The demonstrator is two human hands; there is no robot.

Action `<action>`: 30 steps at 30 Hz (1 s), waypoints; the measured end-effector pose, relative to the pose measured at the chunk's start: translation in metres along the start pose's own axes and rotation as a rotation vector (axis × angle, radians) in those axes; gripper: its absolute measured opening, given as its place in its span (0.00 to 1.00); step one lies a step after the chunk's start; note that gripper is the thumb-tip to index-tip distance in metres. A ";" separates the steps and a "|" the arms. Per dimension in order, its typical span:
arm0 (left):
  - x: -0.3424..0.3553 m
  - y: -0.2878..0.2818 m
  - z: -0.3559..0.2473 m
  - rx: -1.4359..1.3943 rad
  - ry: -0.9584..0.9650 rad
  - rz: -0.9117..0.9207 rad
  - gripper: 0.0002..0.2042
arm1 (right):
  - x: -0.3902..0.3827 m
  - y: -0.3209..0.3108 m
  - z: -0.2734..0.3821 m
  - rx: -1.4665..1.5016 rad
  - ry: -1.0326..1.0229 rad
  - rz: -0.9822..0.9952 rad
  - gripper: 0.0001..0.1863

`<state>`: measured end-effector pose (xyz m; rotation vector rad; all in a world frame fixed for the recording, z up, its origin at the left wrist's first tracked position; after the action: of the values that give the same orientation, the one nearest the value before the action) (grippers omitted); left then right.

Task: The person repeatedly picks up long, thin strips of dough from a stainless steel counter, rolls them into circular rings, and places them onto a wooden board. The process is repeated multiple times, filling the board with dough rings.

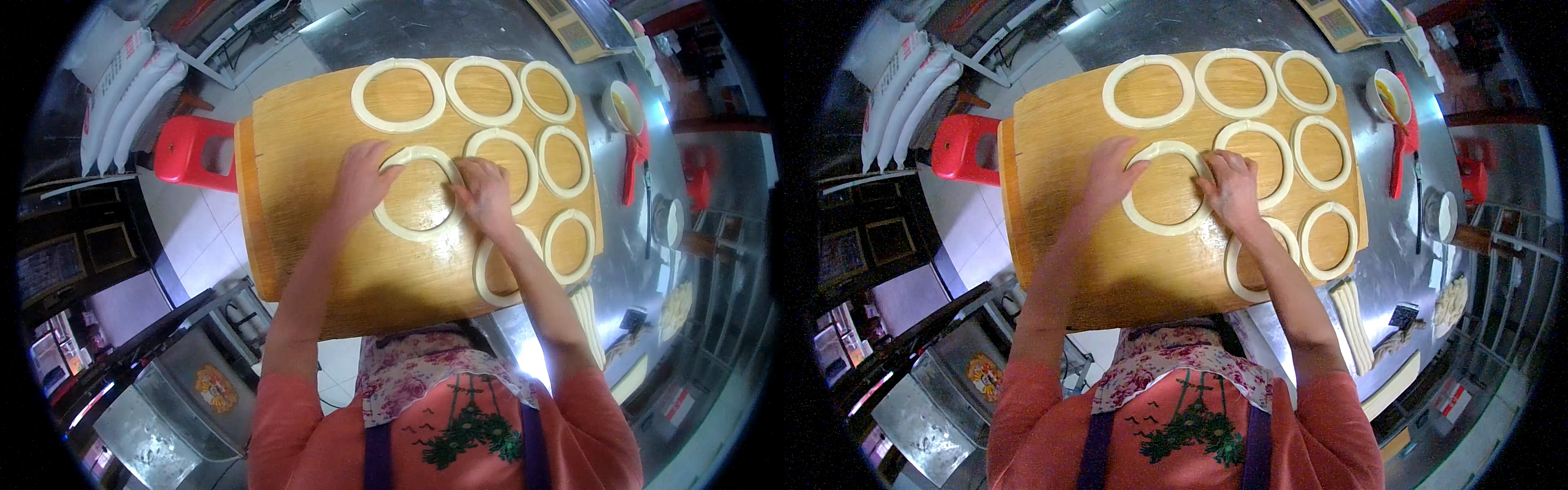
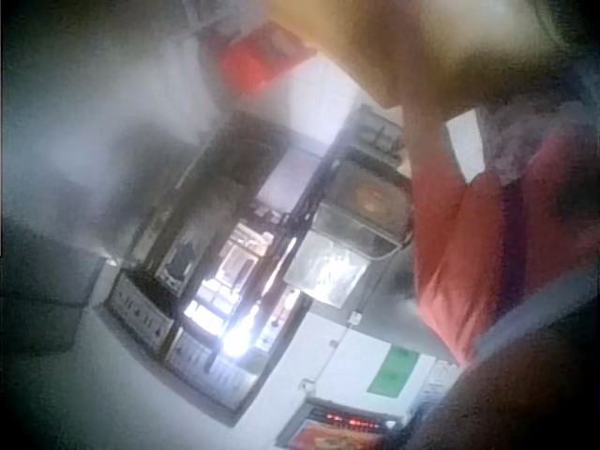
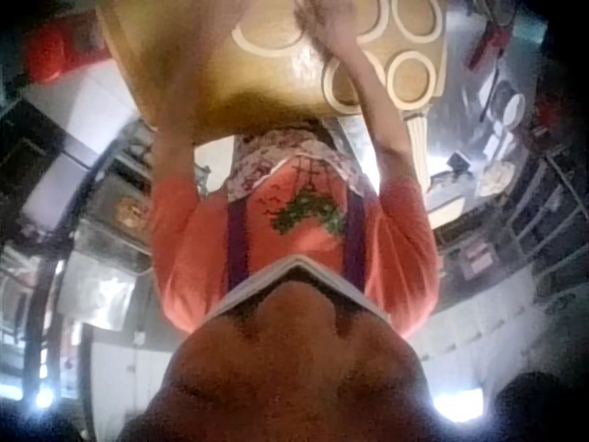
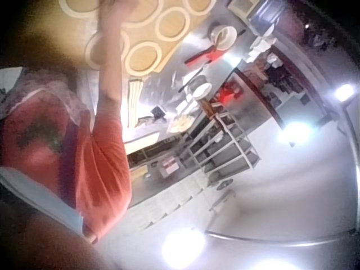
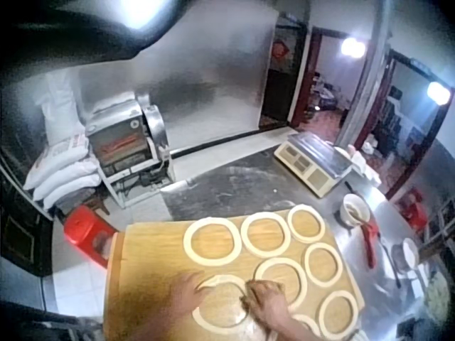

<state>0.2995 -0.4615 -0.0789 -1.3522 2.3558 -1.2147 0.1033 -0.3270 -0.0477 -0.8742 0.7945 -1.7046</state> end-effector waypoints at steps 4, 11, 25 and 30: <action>0.020 0.034 -0.016 0.041 0.114 0.093 0.18 | 0.023 0.024 0.007 -0.100 -0.036 0.050 0.25; 0.012 0.034 -0.007 0.039 0.073 0.040 0.17 | 0.022 0.035 -0.005 -0.109 0.052 0.102 0.24; 0.004 0.014 0.009 0.106 0.034 -0.056 0.19 | 0.032 0.031 -0.014 -0.113 0.090 -0.102 0.27; -0.001 0.006 -0.022 0.111 0.174 -0.065 0.14 | 0.019 0.018 0.009 -0.079 0.013 -0.038 0.22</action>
<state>0.2854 -0.4467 -0.0695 -1.3473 2.3320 -1.5145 0.1153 -0.3510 -0.0550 -0.9378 0.8636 -1.7235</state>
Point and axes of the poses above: each hand's wrist, its own x-axis towards the middle knuckle, its own y-axis out of the palm, z = x × y, the point moved 8 cm from there along x, towards the middle knuckle, and after that the axes turned 1 degree about z, right-handed, at the moved point
